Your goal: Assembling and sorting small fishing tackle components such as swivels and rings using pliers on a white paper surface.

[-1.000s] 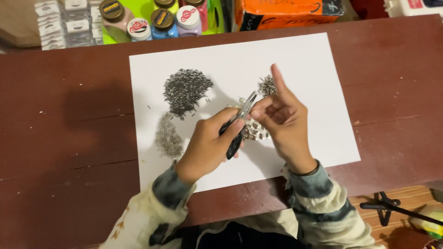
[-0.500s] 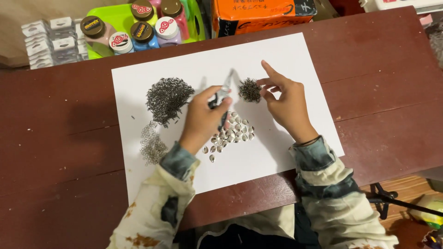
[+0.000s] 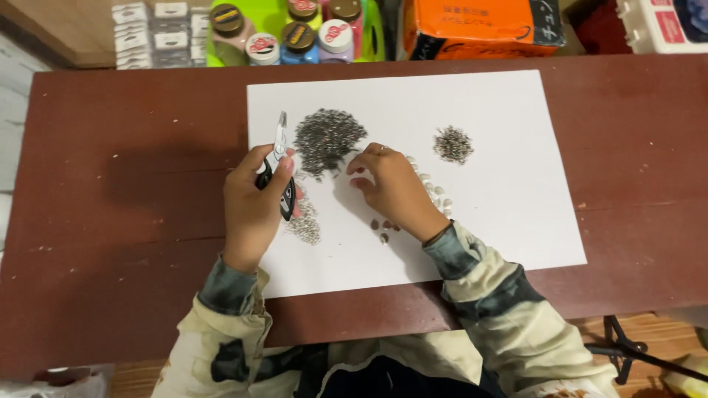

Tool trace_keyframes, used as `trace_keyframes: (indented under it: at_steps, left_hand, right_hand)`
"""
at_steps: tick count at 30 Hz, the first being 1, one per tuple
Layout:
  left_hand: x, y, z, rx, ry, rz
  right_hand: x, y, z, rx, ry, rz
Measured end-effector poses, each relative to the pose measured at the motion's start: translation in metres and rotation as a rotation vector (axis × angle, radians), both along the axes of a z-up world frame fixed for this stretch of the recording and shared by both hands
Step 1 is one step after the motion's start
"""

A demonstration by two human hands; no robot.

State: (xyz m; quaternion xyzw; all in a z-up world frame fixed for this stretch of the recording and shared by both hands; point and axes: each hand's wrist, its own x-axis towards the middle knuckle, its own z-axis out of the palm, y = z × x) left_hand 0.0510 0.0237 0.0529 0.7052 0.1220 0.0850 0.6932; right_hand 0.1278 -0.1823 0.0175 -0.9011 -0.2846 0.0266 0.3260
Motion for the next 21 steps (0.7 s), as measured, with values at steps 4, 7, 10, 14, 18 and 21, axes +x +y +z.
trace_keyframes:
  at_steps: [4, 7, 10, 14, 18, 21]
  left_hand:
    - [-0.009, 0.018, -0.016, 0.02, -0.03, 0.059]
    - [-0.014, 0.027, -0.027, 0.051, -0.039, 0.074]
    - [-0.017, 0.032, -0.035, 0.022, -0.064, 0.072]
    - [-0.016, 0.036, -0.044, -0.035, -0.084, 0.058]
    - [-0.017, 0.038, -0.042, -0.045, -0.09, 0.057]
    - [-0.018, 0.038, -0.047, -0.05, -0.087, 0.058]
  right_hand:
    - [-0.002, 0.023, -0.011, 0.035, 0.0, 0.049]
    - [0.0, 0.029, -0.025, 0.032, -0.059, 0.07]
    - [0.007, 0.032, -0.037, 0.014, -0.097, 0.055]
    - [0.008, 0.035, -0.038, -0.174, -0.278, 0.057]
    - [0.006, 0.033, -0.044, -0.264, -0.424, 0.098]
    - [-0.001, 0.034, -0.041, -0.15, -0.39, 0.11]
